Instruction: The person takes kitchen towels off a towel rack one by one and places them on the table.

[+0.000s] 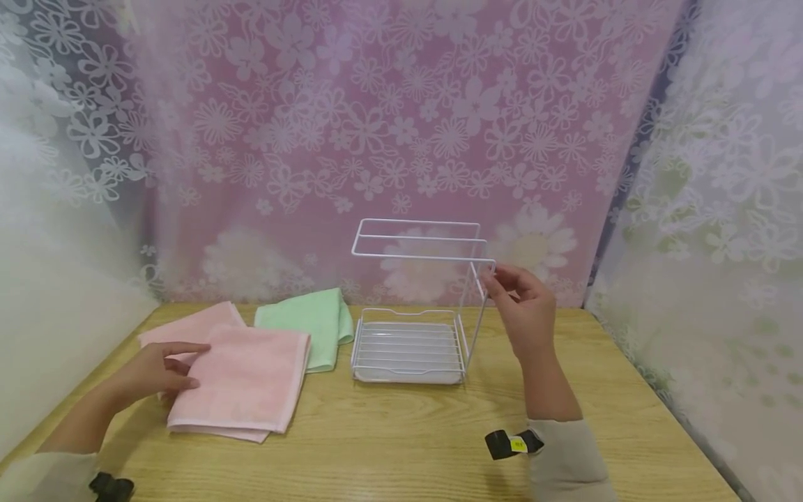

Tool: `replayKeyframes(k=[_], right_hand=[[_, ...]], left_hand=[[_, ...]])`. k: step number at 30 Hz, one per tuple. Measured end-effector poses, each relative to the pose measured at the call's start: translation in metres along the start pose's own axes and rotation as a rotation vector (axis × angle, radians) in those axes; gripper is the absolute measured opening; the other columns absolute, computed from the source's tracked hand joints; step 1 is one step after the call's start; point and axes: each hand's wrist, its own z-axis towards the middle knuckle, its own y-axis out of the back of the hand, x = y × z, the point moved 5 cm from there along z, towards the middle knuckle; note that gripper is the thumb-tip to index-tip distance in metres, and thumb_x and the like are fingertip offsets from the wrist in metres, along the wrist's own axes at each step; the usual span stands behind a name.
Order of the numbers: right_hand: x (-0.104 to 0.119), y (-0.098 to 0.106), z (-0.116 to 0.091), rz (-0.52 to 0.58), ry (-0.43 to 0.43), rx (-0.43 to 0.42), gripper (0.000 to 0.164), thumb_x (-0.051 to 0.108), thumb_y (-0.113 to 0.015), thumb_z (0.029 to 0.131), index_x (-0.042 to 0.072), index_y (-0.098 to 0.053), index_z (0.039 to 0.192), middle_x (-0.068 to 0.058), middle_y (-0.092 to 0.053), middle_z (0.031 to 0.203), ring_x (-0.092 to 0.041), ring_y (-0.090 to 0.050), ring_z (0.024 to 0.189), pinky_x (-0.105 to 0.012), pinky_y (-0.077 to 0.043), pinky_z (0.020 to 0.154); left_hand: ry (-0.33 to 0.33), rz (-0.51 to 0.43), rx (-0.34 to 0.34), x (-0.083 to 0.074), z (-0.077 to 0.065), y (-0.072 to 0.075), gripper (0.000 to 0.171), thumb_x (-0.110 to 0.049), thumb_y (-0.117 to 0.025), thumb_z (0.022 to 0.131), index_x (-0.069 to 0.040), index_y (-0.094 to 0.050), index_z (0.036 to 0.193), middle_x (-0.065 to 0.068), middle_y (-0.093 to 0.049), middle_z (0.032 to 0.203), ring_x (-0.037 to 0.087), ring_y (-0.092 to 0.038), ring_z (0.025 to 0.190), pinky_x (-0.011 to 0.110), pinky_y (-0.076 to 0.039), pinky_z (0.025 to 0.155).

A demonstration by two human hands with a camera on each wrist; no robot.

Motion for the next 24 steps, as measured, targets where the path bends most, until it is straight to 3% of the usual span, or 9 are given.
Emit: replayKeyframes(k=[7, 20, 24], right_hand=[[-0.003, 0.007, -0.007, -0.019, -0.016, 0.062, 0.017, -0.007, -0.068, 0.087, -0.01, -0.068, 0.104, -0.008, -0.065, 0.096, -0.014, -0.063, 0.08, -0.023, -0.057, 0.072], [-0.01, 0.032, -0.027, -0.244, -0.06, 0.111, 0.029, -0.004, -0.069, 0.087, -0.007, -0.066, 0.116, -0.003, -0.06, 0.114, -0.014, -0.057, 0.104, -0.018, -0.053, 0.08], [-0.012, 0.038, -0.034, -0.28, -0.088, 0.143, 0.032, -0.001, -0.069, 0.089, -0.003, -0.064, 0.12, -0.002, -0.058, 0.119, -0.009, -0.058, 0.104, -0.016, -0.052, 0.081]], left_hand=[[-0.051, -0.005, -0.077, -0.004, -0.005, 0.006, 0.061, -0.011, -0.082, 0.078, 0.005, -0.058, 0.132, 0.024, -0.067, 0.11, 0.033, -0.067, 0.099, 0.03, -0.056, 0.067], [-0.112, -0.153, -0.177, -0.024, -0.02, 0.002, 0.059, -0.016, -0.077, 0.085, 0.005, -0.054, 0.135, 0.026, -0.061, 0.124, 0.014, -0.066, 0.104, 0.025, -0.056, 0.077], [-0.146, -0.184, -0.2, -0.03, -0.024, -0.001, 0.06, -0.013, -0.077, 0.086, 0.006, -0.051, 0.136, 0.028, -0.06, 0.124, 0.019, -0.066, 0.106, 0.025, -0.056, 0.079]])
